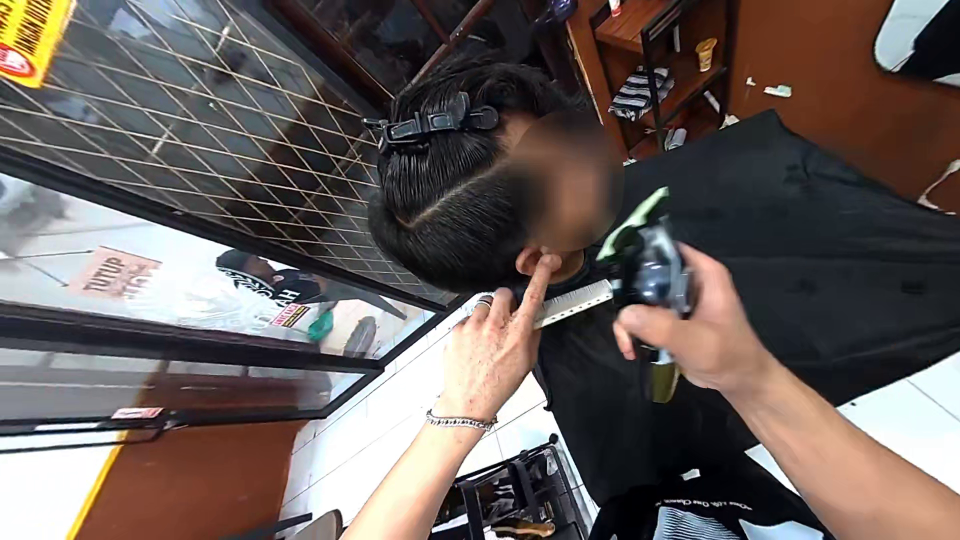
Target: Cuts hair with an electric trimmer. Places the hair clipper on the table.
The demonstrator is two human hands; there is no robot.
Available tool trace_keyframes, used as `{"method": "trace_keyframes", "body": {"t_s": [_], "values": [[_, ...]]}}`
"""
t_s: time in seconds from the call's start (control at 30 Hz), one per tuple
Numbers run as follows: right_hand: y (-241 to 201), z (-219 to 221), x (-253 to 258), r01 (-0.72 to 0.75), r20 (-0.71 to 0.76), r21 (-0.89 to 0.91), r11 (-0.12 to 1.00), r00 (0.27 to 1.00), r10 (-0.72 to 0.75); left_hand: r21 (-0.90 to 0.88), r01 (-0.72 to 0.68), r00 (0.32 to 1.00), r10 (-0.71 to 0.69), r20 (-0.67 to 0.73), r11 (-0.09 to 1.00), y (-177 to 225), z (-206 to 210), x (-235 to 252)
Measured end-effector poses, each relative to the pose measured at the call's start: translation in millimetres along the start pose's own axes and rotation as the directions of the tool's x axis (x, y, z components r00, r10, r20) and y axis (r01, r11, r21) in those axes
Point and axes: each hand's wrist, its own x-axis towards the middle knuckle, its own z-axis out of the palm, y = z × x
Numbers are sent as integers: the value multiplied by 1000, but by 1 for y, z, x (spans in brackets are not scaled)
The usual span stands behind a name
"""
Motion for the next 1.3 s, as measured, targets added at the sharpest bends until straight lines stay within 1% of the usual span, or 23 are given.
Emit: {"method": "trace_keyframes", "body": {"t_s": [0.07,0.1,0.17,0.23,0.33,0.5,0.6,0.83,0.93,1.1,1.2,1.3], "values": [[4,6,8,-87,32,-208,974,995,95,55,20,1000,-19,-14,998,-7,1,-3],[5,5,12,-141,64,-280,950,984,165,71,24,1000,-23,-19,997,-11,2,-5],[7,2,18,-228,148,-325,918,946,288,85,38,999,-37,-4,996,-15,4,-9],[10,0,25,-278,219,-314,908,909,354,83,54,998,-54,6,995,-17,8,-14],[10,5,33,-257,269,-362,896,892,364,61,65,998,-66,14,996,-20,14,-19],[10,10,47,-279,263,-445,851,868,422,24,77,997,-77,26,997,-18,20,-20],[11,9,52,-246,261,-460,853,881,395,9,87,995,-88,39,996,-17,23,-20],[7,12,55,-208,224,-549,810,897,382,-10,90,996,-89,30,996,-18,28,-21],[5,11,55,-209,216,-585,784,892,398,-9,95,995,-95,31,995,-18,29,-21],[7,12,56,-158,235,-590,792,904,356,-10,98,995,-98,38,995,-17,28,-22],[6,10,56,-199,213,-596,778,895,392,-3,95,995,-95,38,995,-17,25,-21],[7,13,57,-169,225,-601,781,902,369,12,98,995,-98,35,995,-17,24,-21]]}}
